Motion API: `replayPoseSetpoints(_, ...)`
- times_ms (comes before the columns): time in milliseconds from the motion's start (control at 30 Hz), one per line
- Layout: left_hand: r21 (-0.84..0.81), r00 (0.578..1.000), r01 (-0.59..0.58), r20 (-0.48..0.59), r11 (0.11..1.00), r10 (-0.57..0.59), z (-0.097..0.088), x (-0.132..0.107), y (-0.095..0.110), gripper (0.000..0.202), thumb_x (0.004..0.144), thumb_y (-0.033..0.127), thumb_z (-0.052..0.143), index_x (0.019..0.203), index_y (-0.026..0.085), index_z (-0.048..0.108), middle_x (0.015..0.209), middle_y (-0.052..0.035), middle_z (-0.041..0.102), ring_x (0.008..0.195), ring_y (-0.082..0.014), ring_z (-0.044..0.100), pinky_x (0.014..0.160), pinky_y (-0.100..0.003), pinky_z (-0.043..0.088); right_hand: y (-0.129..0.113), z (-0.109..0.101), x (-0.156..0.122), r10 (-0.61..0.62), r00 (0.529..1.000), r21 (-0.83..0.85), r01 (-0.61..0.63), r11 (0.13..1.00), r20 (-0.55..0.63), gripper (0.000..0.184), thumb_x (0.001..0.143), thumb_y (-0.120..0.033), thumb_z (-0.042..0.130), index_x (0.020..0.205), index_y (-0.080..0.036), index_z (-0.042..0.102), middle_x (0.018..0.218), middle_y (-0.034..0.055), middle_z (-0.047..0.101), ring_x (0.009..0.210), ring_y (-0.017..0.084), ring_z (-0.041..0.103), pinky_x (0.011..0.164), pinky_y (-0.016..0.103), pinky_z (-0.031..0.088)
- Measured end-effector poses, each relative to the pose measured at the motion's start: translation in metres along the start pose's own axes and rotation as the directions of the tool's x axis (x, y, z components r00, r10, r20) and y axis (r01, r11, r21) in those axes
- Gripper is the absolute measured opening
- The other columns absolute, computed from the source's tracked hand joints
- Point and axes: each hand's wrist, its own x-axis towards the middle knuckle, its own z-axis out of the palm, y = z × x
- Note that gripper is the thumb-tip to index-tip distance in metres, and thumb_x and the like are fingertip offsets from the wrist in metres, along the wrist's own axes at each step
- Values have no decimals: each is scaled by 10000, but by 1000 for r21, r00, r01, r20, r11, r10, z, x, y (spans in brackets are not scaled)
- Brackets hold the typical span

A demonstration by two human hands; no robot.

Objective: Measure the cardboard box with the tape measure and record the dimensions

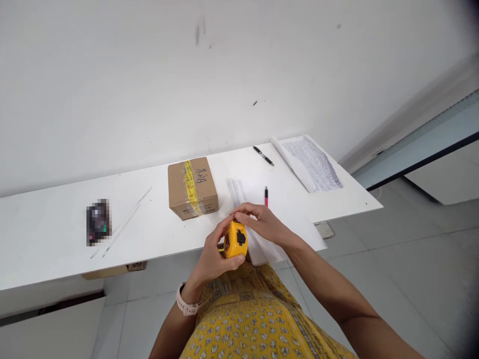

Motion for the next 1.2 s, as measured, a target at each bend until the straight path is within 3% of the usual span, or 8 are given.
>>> replayPoseSetpoints(233,156,989,-95,-98,983,111,-16,-17,-1,813,780,294,750,1511,264,395,1486,-114,511,1304,-321,523,1083,-424,427,-9,18,24,89,983,165,-115,980,158,320,833,-503,665,837,-184,687,777,26,666,713,156,573,682,311,439)
replayPoseSetpoints(333,186,985,-99,-123,978,123,-19,-21,4,822,770,265,742,1512,283,389,1484,-101,507,1303,-315,517,1078,-412,421,-15,21,30,82,977,149,-112,982,194,344,795,-517,695,750,-180,641,719,8,610,667,138,526,641,297,402)
replayPoseSetpoints(467,168,975,-62,-199,984,96,-21,-24,11,958,774,270,749,1578,294,229,1294,-97,614,1105,-262,611,936,-376,484,-35,16,41,19,972,72,-37,997,234,314,825,-489,661,750,-189,601,689,-17,534,642,125,457,618,283,361)
replayPoseSetpoints(567,72,963,-20,-267,997,39,-23,-25,12,980,808,322,749,1593,289,162,1184,-93,642,1009,-243,637,813,-343,510,-55,7,66,-82,983,-8,84,996,163,277,906,-438,562,761,-202,566,729,-9,530,685,136,456,660,286,378)
replayPoseSetpoints(767,-338,936,83,-297,938,-190,-28,-21,23,719,782,457,778,1391,210,487,1160,-114,661,973,-288,708,872,-427,559,-68,0,162,-140,987,-181,125,976,-78,331,997,-368,400,707,-213,441,768,17,516,731,159,460,709,304,376)
replayPoseSetpoints(967,-566,888,87,-329,820,-321,-33,-4,40,512,749,478,759,1101,144,598,1098,-114,692,752,-258,745,745,-430,615,-50,15,239,-125,992,-477,99,873,-21,387,1035,-344,274,686,-224,395,773,57,556,749,201,494,732,337,369)
replayPoseSetpoints(1100,-599,869,96,-340,795,-361,-36,5,39,470,762,474,725,1062,130,615,1087,-120,702,718,-252,748,704,-417,626,-37,23,257,-114,993,-648,83,757,-6,357,1014,-298,298,684,-225,411,813,92,606,836,245,509,785,364,379)
replayPoseSetpoints(1200,-606,861,91,-351,790,-368,-37,9,38,457,779,474,707,1070,133,614,1079,-114,708,706,-244,752,678,-393,630,-29,25,263,-127,992,-661,81,746,-22,337,1001,-299,315,693,-221,426,850,115,626,885,264,500,813,387,378)
